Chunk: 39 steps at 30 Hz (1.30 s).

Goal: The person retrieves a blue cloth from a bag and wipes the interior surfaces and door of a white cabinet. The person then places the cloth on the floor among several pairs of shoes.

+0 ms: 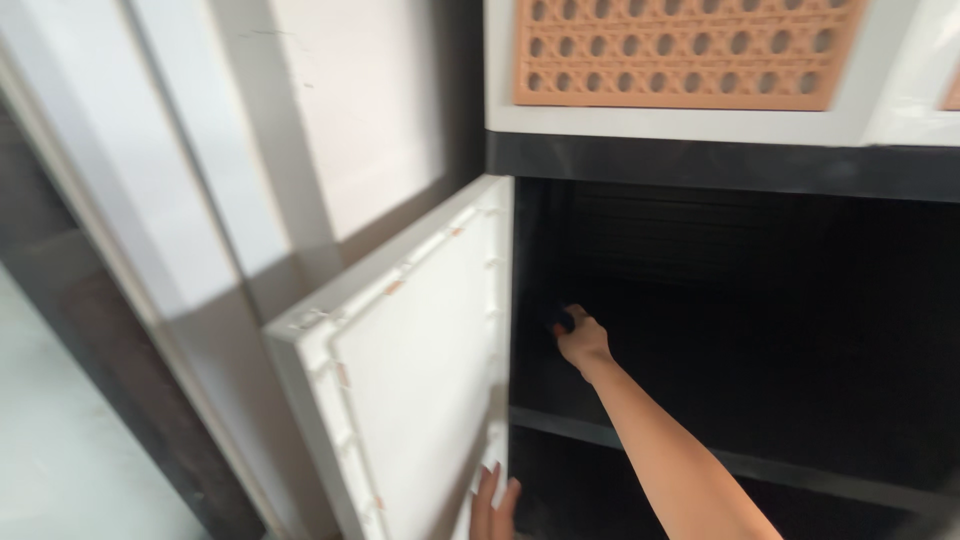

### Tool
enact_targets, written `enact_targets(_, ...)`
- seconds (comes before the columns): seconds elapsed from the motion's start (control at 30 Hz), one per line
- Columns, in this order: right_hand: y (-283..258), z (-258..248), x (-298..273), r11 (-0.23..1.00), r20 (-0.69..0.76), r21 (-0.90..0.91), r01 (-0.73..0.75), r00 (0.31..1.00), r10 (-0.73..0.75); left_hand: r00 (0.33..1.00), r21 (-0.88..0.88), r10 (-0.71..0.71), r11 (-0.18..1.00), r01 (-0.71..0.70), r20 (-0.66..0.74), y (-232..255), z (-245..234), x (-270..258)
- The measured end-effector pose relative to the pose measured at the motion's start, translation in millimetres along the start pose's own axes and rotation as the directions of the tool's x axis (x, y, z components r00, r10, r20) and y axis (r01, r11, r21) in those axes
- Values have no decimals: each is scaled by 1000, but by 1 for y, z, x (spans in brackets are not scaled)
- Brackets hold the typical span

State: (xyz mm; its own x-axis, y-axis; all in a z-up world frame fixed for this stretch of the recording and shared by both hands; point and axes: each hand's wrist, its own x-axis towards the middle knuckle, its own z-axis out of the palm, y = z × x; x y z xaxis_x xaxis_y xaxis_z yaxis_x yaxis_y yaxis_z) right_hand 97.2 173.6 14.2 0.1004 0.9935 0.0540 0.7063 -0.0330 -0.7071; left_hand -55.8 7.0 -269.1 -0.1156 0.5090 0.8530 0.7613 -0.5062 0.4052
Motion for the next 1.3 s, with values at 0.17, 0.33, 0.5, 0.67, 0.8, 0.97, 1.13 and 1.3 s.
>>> enact_targets(0.17, -29, 44, 37, 888, -13, -333, 316, 940, -340, 867, 108, -452, 892, 440, 210, -54, 51, -11)
enact_targets(0.33, 2, 21, 14, 840, 243, -425, 337, 936, -253, 908, -123, -415, 906, 405, -61, -16, 40, -7)
enact_targets(0.5, 39, -21, -43, 763, 336, -382, 522, 847, -412, 946, -39, -139, 987, 157, 292, 31, -38, 36)
enact_targets(0.67, 27, -27, -60, 855, 272, -276, 440, 889, -370, 843, -67, -246, 947, 315, 479, 69, -63, 72)
enact_targets(0.8, -22, -7, -41, 860, 227, -402, 315, 944, -240, 882, -107, -155, 969, 224, 445, 82, -71, 83)
enact_targets(0.97, -11, -10, -73, 792, 200, -270, 547, 837, -510, 864, -73, -271, 941, 331, 424, 114, -88, 100)
enact_targets(1.13, 47, -44, -136, 655, 301, -16, 755, 628, -717, 892, -148, -295, 921, 361, 342, 147, -95, 125)
enact_targets(1.3, 109, -130, -132, 835, 135, -360, 415, 909, -394, 855, -97, -303, 922, 375, 422, 154, -89, 122)
